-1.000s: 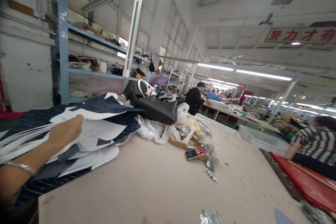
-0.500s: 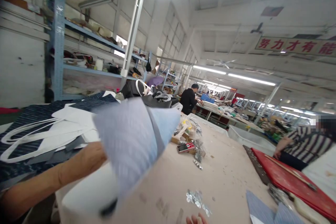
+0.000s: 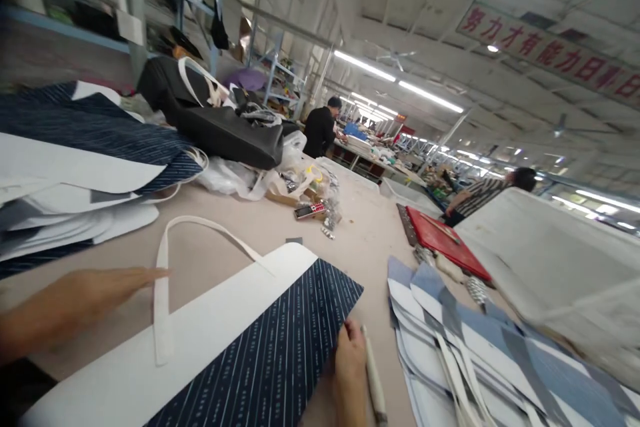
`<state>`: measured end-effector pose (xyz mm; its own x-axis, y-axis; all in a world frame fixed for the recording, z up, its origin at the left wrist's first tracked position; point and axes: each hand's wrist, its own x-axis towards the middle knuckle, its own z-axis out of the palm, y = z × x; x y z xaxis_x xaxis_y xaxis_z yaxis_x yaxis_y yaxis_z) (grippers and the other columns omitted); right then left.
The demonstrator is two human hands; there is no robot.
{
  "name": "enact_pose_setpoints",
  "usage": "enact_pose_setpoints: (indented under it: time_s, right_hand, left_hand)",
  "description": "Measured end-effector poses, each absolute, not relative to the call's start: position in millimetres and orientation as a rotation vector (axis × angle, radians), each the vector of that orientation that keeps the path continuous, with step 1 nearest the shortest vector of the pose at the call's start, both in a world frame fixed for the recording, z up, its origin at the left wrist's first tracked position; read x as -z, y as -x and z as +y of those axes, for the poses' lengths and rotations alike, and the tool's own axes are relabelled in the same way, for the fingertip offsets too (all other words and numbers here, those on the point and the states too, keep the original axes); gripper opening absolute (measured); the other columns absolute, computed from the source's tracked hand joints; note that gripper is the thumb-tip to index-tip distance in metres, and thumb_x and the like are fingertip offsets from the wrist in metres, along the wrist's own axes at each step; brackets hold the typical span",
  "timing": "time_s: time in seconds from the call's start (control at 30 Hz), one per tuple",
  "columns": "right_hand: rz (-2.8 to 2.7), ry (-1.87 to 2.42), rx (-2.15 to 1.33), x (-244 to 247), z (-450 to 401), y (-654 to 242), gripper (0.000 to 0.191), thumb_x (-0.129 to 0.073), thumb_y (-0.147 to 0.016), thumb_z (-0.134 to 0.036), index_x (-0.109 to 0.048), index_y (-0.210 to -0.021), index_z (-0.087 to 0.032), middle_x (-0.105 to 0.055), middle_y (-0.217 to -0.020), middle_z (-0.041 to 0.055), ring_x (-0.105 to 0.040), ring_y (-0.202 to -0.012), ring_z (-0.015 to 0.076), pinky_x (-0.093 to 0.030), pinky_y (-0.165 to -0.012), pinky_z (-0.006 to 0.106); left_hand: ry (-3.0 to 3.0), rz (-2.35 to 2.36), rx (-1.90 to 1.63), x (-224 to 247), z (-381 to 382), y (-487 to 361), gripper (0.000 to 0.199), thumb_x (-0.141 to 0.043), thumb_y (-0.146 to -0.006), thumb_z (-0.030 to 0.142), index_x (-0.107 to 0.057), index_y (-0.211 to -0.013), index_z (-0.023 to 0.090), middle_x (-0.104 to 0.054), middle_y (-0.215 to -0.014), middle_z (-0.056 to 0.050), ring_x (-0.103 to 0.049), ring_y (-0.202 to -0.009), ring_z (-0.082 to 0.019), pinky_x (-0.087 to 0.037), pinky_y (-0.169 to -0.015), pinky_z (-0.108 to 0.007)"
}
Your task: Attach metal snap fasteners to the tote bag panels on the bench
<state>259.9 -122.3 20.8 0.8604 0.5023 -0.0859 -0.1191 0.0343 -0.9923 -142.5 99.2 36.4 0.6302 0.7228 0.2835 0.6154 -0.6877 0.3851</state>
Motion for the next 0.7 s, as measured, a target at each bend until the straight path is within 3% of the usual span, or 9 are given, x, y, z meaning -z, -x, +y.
enact_pose_setpoints:
  time_s: [0.07,0.1,0.17,0.27,0.43,0.7]
  right_hand:
    - [-0.313,1.512,-0.204,-27,-129,-269,0.044,-0.087,-0.063,-0.054,-0.075,-0.085,-0.018,-0.075,-0.076,0.0010,-0.069,-0.070,0.0190,-0.061,-0.064,0.031]
    - [-0.326,1.520,-0.085,-33,-131,-270,0.045,-0.086,-0.066,-0.056,-0.075,-0.089,-0.018,-0.074,-0.078,0.0006,-0.068,-0.072,0.0183,-0.061,-0.066,0.031]
    - [-0.449,1.553,-0.015,-47,-134,-262,0.042,-0.084,-0.073,-0.054,-0.076,-0.093,-0.018,-0.072,-0.076,-0.0001,-0.067,-0.070,0.0173,-0.060,-0.068,0.031]
    - [-0.797,1.636,-0.370,-61,-126,-231,0.033,-0.082,-0.082,-0.047,-0.079,-0.096,-0.018,-0.074,-0.075,0.0016,-0.068,-0.069,0.0182,-0.058,-0.069,0.032]
    - [-1.018,1.643,-0.962,-47,-98,-185,0.018,-0.078,-0.086,-0.037,-0.078,-0.085,-0.019,-0.073,-0.071,0.0007,-0.066,-0.067,0.0155,-0.056,-0.069,0.029]
    - [-0.906,1.726,-1.259,-30,-70,-192,0.034,-0.082,-0.077,-0.045,-0.081,-0.091,-0.014,-0.066,-0.058,-0.0030,-0.057,-0.046,0.0088,-0.047,-0.047,0.020]
  left_hand:
    - [-2.422,1.225,-0.278,-52,99,124,0.052,-0.038,-0.103,0.048,-0.069,-0.140,0.029,-0.077,-0.135,-0.007,-0.074,-0.121,-0.032,-0.053,-0.101,-0.041]
    - [-2.373,1.238,-0.163,-59,98,112,0.055,-0.037,-0.100,0.053,-0.073,-0.133,0.026,-0.077,-0.134,-0.008,-0.072,-0.122,-0.033,-0.052,-0.101,-0.041]
    - [-2.331,1.218,-0.045,-68,93,87,0.052,-0.047,-0.093,0.057,-0.075,-0.121,0.023,-0.081,-0.115,-0.008,-0.075,-0.105,-0.033,-0.052,-0.088,-0.040]
    - [-2.314,1.206,0.032,-68,86,58,0.039,-0.063,-0.081,0.053,-0.070,-0.105,0.024,-0.078,-0.095,-0.005,-0.072,-0.082,-0.029,-0.044,-0.068,-0.036]
    - [-2.287,1.222,0.075,-59,87,39,0.033,-0.074,-0.069,0.046,-0.062,-0.092,0.026,-0.077,-0.096,-0.010,-0.071,-0.087,-0.033,-0.039,-0.066,-0.037]
    - [-2.175,1.259,0.083,-57,95,29,0.034,-0.074,-0.056,0.046,-0.060,-0.081,0.026,-0.076,-0.091,-0.010,-0.069,-0.086,-0.033,-0.040,-0.065,-0.038]
